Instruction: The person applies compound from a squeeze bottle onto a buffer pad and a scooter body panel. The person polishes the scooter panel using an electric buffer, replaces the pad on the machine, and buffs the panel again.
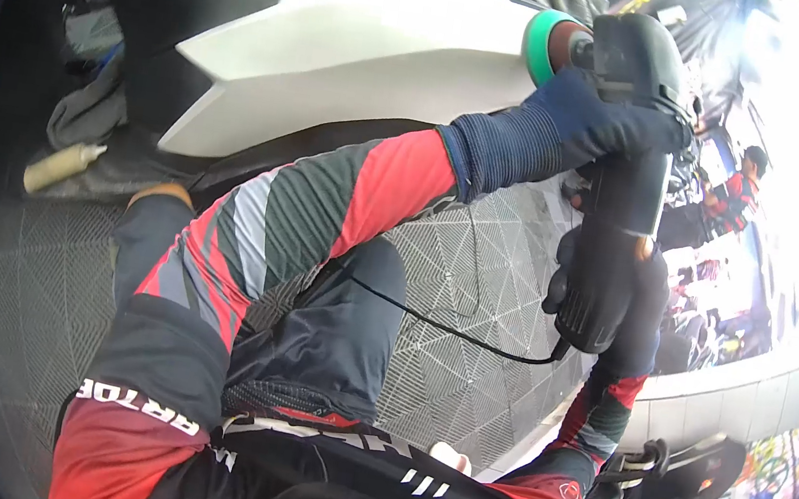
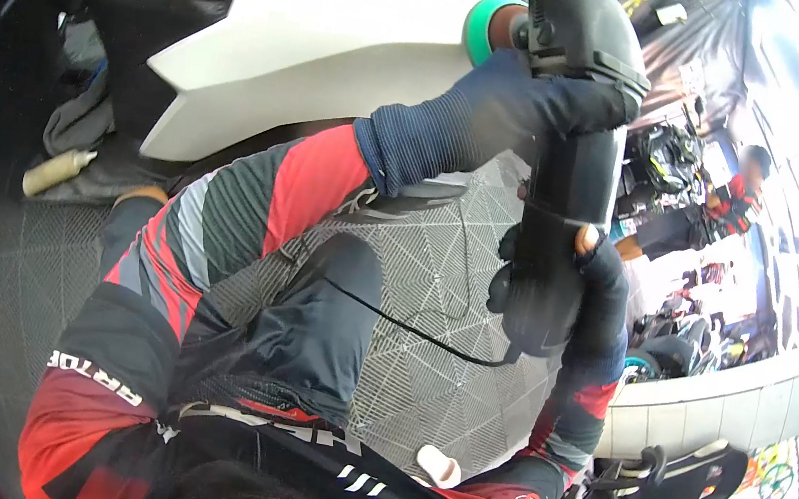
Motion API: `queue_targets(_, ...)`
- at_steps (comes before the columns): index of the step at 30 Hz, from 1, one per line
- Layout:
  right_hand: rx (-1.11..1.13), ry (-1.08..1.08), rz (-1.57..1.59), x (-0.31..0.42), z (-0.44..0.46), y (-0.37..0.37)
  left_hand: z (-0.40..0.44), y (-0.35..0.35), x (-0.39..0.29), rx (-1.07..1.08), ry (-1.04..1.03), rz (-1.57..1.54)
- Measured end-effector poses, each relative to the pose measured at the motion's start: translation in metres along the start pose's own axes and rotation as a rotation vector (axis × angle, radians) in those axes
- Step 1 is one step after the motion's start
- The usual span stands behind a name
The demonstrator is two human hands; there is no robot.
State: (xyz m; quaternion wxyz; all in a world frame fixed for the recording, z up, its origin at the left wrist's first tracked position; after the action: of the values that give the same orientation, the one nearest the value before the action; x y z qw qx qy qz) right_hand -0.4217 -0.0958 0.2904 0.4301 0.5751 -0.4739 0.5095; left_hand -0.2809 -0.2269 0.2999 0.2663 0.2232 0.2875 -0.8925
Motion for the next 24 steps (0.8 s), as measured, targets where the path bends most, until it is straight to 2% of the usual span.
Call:
queue_targets(4, 0.018, -0.066, -0.015, -0.005, -0.001, -0.021, -0.026, 0.014, -0.024, -0.007, -0.057, -0.055)
queue_targets(6, -0.037, -0.116, -0.082, -0.006, -0.001, -0.029, -0.036, 0.025, -0.028, -0.049, 0.11, 0.011)
queue_targets(8, -0.05, -0.135, -0.117, -0.009, 0.0, -0.038, -0.045, 0.033, -0.033, -0.071, 0.036, 0.037)
queue_targets(10, -0.184, -0.192, -0.312, -0.015, 0.001, -0.041, -0.054, 0.038, -0.035, -0.089, -0.031, 0.064)
queue_targets(11, 0.067, -0.074, -0.109, -0.022, 0.002, -0.048, -0.06, 0.038, -0.038, -0.099, -0.061, -0.019)
queue_targets(12, 0.07, -0.081, -0.113, -0.023, 0.001, -0.056, -0.065, 0.039, -0.041, -0.106, -0.091, -0.103)
queue_targets(15, 0.015, -0.121, -0.112, -0.03, 0.003, -0.075, -0.077, 0.051, -0.038, -0.046, -0.102, -0.099)
queue_targets(18, 0.123, -0.14, -0.216, -0.048, 0.016, -0.08, -0.104, 0.065, -0.046, -0.059, -0.125, -0.045)
queue_targets(22, 0.172, -0.074, -0.385, -0.076, 0.035, -0.096, -0.145, 0.101, -0.048, 0.071, -0.025, 0.104)
queue_targets(23, 0.19, -0.161, -0.396, -0.074, 0.035, -0.106, -0.155, 0.111, -0.04, 0.122, 0.011, 0.136)
queue_targets(24, 0.214, -0.119, -0.465, -0.083, 0.04, -0.106, -0.164, 0.123, -0.029, 0.179, 0.047, 0.17)
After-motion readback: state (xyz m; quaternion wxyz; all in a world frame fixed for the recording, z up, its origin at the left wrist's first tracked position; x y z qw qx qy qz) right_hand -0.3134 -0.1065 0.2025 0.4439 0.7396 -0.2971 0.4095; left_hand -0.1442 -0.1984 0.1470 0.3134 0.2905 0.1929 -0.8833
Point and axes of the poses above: each hand's wrist, its own z-axis towards the middle knuckle, its own y-axis out of the back of the hand, x = y × z, the point moved 4 cm from there along z, towards the middle knuckle, and after that the axes turned 4 degrees about -y, right-handed, at the moved point
